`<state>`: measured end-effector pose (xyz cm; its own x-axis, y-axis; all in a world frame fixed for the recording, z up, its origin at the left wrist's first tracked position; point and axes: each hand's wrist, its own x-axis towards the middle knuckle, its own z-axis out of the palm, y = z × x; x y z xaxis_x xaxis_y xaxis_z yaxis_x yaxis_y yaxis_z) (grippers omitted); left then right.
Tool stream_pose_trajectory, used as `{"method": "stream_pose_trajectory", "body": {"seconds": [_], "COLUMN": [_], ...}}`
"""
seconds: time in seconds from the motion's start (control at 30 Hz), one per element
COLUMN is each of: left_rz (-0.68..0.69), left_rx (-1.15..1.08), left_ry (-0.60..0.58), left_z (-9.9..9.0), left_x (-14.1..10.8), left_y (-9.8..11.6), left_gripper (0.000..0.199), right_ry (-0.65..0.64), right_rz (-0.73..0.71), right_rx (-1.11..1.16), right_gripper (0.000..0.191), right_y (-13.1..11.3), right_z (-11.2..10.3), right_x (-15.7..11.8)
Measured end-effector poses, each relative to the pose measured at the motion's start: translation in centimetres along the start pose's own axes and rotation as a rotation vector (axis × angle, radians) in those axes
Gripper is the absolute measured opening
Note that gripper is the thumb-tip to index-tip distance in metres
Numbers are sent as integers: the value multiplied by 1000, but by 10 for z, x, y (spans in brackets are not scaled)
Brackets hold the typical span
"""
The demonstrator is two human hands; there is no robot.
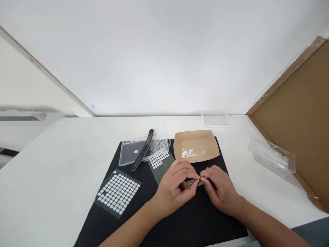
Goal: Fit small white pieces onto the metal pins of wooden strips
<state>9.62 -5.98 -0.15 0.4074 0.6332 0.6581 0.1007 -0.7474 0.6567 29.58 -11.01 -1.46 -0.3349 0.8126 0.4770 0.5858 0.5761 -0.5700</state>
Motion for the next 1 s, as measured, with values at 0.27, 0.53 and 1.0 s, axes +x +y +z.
{"method": "stream_pose_trajectory", "body": {"seconds": [0.27, 0.53, 1.0], "left_rz": [-192, -188, -82], "left_rx": [-136, -177, -177], "left_ry": [-71, -80, -55], "left_z": [2, 0, -4], "left_x": [-13, -13, -10], "left_y": [-1, 0, 5], "left_gripper": [10, 10, 15], "right_ry": [-67, -32, 19], "right_rz": [-20, -138, -266], "right_rx": [42, 12, -8], "right_gripper": [12, 21, 29], "right_y": [3, 10, 12], "right_z": [-3, 2, 3], "right_x": [1, 0, 1]}}
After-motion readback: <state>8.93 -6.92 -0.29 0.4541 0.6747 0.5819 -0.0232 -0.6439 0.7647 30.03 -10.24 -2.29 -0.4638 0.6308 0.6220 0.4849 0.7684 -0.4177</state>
